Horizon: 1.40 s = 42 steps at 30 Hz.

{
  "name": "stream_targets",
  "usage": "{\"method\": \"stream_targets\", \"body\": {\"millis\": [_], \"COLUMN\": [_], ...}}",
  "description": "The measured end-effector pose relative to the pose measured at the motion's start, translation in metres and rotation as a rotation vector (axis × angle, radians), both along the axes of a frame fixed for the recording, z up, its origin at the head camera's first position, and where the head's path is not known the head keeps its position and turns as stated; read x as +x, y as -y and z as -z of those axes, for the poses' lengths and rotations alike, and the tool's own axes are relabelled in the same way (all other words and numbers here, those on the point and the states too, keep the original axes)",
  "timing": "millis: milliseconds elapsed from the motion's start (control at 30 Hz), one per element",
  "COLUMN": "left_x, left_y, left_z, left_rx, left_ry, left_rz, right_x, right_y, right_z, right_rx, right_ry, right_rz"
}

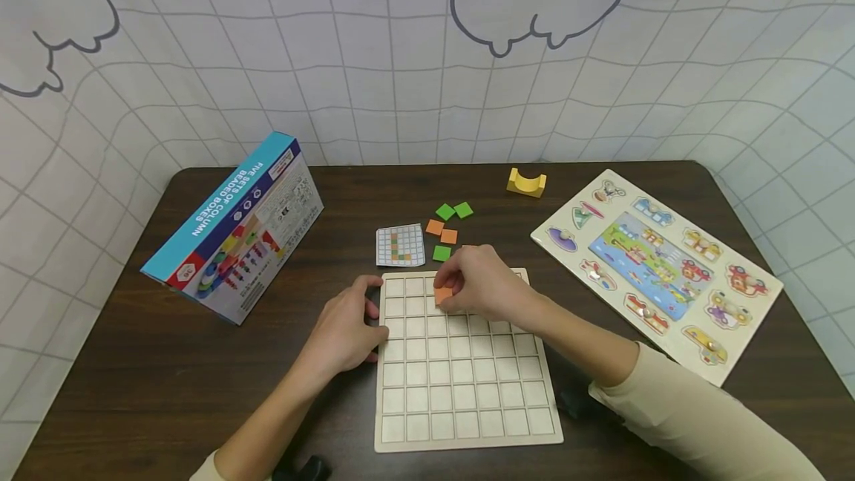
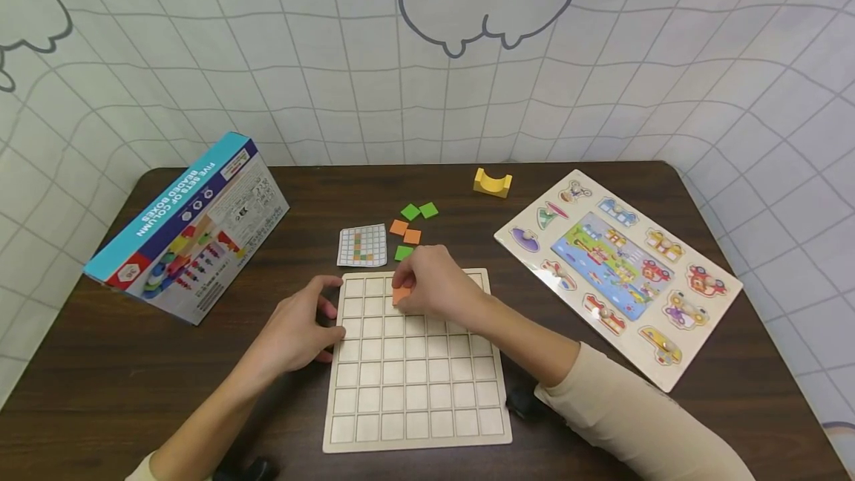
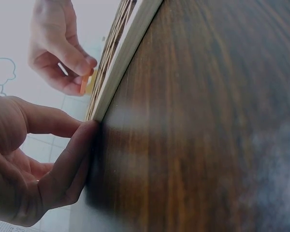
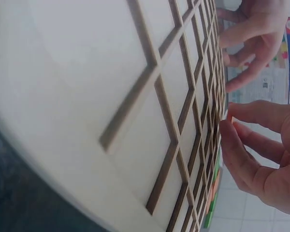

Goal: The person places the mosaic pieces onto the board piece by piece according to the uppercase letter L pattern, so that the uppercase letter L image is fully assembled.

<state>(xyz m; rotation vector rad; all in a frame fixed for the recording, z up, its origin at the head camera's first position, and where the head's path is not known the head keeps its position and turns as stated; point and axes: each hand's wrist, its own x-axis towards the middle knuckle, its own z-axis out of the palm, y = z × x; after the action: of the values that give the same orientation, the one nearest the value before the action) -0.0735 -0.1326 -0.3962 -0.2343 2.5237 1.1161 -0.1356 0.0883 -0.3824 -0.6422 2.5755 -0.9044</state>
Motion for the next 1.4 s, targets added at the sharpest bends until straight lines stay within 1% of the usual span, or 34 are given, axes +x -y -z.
{"method": "stream_targets", "body": {"millis": [200, 367, 567, 767, 1133, 1400], "left_x": [0.000, 0.000, -0.001, 0.001, 0.001, 0.001], "left_y": [0.000, 0.000, 0.001, 0.002, 0.002, 0.002], "left_z": [0.000, 0.000, -0.001, -0.002, 0.000, 0.001], "left_rx": [0.008, 0.020, 0.031, 0.043, 0.037, 0.030], "left_ry": [-0.014, -0.025, -0.022, -0.038, -0.037, -0.027], "left_rz": [0.006, 0.011, 0.000, 0.008, 0.014, 0.008], "right_x": [0.002, 0.002, 0.002, 0.002, 0.003, 0.004], "right_y": [0.004, 0.008, 0.012, 0.013, 0.013, 0.013], "right_z": [0.000, 0.000, 0.000, 0.001, 0.003, 0.004], "right_rx": [0.006, 0.022, 0.029, 0.049, 0.046, 0.045], "right_ry": [-0.018, -0.029, -0.010, -0.013, -0.020, -0.002], "right_rz": [-0.049, -0.059, -0.051, -0.046, -0.050, -0.043]}}
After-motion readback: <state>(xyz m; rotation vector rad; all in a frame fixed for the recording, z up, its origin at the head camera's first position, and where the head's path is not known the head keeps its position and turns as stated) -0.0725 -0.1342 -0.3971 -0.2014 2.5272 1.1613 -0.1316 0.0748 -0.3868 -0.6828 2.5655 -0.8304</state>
